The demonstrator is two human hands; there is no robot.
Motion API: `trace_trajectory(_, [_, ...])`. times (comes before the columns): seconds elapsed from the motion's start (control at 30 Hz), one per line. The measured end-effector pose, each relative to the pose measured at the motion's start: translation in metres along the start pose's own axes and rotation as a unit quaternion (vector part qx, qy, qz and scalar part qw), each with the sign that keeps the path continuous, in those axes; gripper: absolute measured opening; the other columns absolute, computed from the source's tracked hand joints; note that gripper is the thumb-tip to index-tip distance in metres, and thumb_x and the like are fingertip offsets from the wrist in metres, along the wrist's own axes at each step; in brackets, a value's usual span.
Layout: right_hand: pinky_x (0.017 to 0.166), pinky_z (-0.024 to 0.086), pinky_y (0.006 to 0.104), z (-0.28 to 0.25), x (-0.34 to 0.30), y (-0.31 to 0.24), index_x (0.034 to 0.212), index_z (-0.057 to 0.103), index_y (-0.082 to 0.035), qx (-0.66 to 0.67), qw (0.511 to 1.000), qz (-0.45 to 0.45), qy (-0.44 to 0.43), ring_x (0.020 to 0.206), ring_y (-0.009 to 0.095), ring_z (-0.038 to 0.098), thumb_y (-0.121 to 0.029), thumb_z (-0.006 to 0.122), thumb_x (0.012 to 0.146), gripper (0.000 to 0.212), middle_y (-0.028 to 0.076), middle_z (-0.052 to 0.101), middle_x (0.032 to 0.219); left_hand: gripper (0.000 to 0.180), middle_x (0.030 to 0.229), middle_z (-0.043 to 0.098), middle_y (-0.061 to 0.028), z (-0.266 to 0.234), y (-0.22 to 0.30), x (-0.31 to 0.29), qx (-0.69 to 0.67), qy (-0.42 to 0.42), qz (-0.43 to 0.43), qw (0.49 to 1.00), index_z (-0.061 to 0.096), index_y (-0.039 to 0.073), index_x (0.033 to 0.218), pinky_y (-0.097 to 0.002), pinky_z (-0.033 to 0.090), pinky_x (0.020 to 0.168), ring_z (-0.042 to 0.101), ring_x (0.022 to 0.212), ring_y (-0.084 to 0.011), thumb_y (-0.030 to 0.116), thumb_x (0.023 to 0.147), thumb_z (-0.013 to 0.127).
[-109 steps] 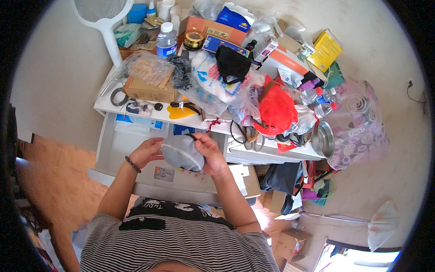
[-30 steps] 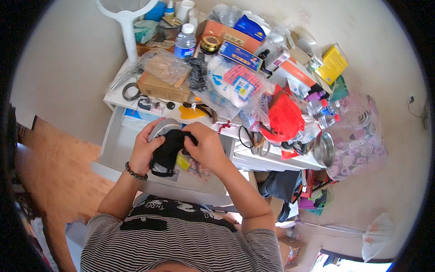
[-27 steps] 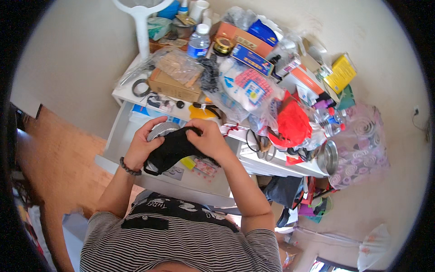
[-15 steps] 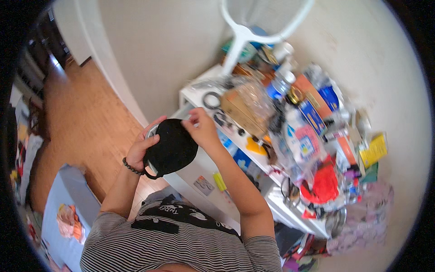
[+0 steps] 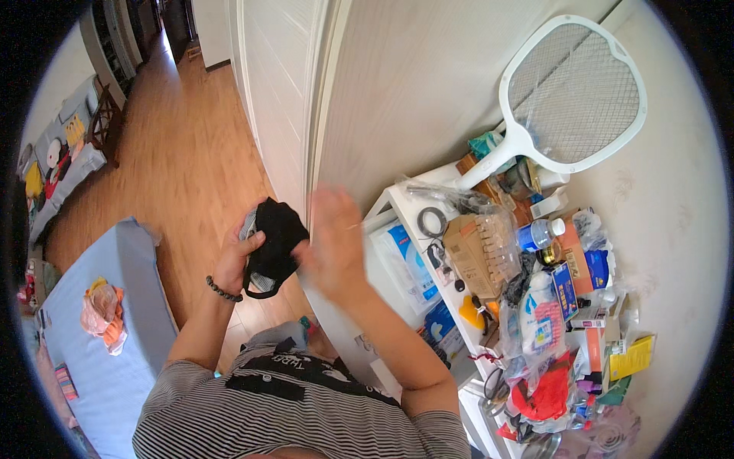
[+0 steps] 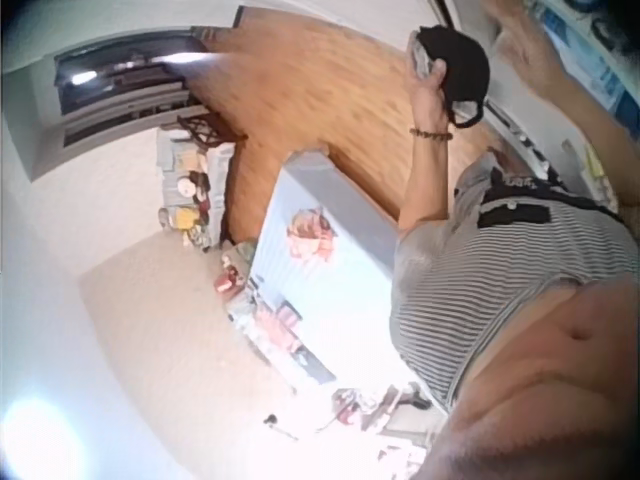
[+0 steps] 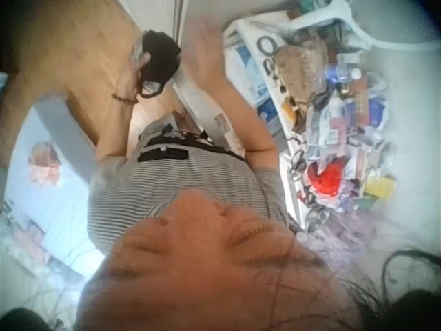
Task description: The person sorts through a cluttered drawer, picking up and inspecting various items including a striped hat, a black face mask, a blue and white striped shirt, a white bib, and a pink cloth. They fold the shirt and place it on a nearby bed, while other items are placed back into the drawer or on the shelf.
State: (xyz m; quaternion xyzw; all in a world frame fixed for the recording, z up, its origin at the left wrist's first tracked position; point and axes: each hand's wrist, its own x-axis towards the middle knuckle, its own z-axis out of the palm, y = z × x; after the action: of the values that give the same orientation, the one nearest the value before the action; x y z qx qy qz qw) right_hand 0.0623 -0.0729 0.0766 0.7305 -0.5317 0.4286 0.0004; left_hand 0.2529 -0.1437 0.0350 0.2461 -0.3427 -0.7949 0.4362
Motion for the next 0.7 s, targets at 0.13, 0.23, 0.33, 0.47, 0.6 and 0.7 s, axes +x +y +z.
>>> trace_trajectory(0.13, [0.107, 0.025, 0.0513, 0.022, -0.006, 0.003, 0.134, 0.041, -0.001, 0.005, 0.979, 0.024, -0.202, 0.128, 0.039, 0.039, -0.026, 0.056, 0.089, 0.054, 0.020, 0.051, 0.129, 0.055, 0.125, 0.056, -0.0082, 0.007, -0.001, 0.007, -0.046, -0.002, -0.029, 0.998, 0.042, 0.005, 0.137, -0.0312, 0.045, 0.097, 0.055, 0.114, -0.0183, -0.005, 0.085, 0.056])
trace_trajectory(0.23, [0.107, 0.024, 0.0522, 0.022, -0.009, 0.021, 0.137, 0.037, -0.002, -0.037, 0.988, 0.120, -0.095, 0.127, 0.040, 0.039, -0.033, 0.051, 0.092, 0.056, 0.018, 0.047, 0.135, 0.051, 0.123, 0.057, -0.0096, -0.010, -0.016, 0.011, -0.100, 0.010, -0.041, 0.994, 0.043, 0.003, 0.134, -0.0335, 0.046, 0.097, 0.056, 0.114, -0.0208, -0.003, 0.085, 0.057])
trace_trajectory(0.33, [0.108, 0.024, 0.0527, -0.005, 0.004, -0.012, 0.136, 0.039, -0.005, -0.020, 0.999, -0.042, 0.014, 0.127, 0.040, 0.040, -0.034, 0.049, 0.092, 0.054, 0.018, 0.045, 0.137, 0.049, 0.121, 0.059, -0.0098, -0.015, -0.014, 0.017, -0.105, -0.055, -0.083, 0.989, 0.045, 0.002, 0.131, -0.0344, 0.046, 0.097, 0.057, 0.112, -0.0211, 0.001, 0.085, 0.060])
trace_trajectory(0.47, [0.101, 0.035, 0.0518, 0.014, -0.012, 0.019, 0.123, 0.056, -0.006, -0.080, 0.995, -0.048, -0.027, 0.121, 0.036, 0.048, -0.028, 0.045, 0.095, 0.037, 0.017, 0.055, 0.126, 0.051, 0.123, 0.057, -0.0088, 0.026, -0.020, 0.018, -0.094, -0.080, -0.039, 0.992, 0.045, 0.001, 0.130, -0.0336, 0.045, 0.097, 0.057, 0.110, -0.0201, 0.006, 0.084, 0.064])
trace_trajectory(0.6, [0.095, 0.042, 0.0459, -0.017, -0.057, 0.054, 0.127, 0.051, -0.005, 0.141, 0.916, 0.371, -0.055, 0.118, 0.028, 0.050, -0.046, 0.040, 0.097, 0.052, 0.016, 0.056, 0.122, 0.057, 0.126, 0.055, -0.0104, 0.033, -0.010, 0.020, -0.108, -0.125, -0.065, 0.984, 0.043, 0.001, 0.132, -0.0351, 0.044, 0.098, 0.056, 0.112, -0.0225, 0.006, 0.080, 0.067])
trace_trajectory(0.7, [0.093, 0.043, 0.0424, -0.028, -0.081, 0.036, 0.126, 0.051, -0.002, 0.496, 0.765, 0.410, -0.026, 0.113, 0.024, 0.053, -0.051, 0.040, 0.096, 0.059, 0.012, 0.057, 0.120, 0.059, 0.127, 0.055, -0.0104, 0.036, -0.032, 0.025, -0.105, -0.161, -0.119, 0.974, 0.042, 0.001, 0.133, -0.0347, 0.044, 0.099, 0.055, 0.114, -0.0216, 0.005, 0.080, 0.068])
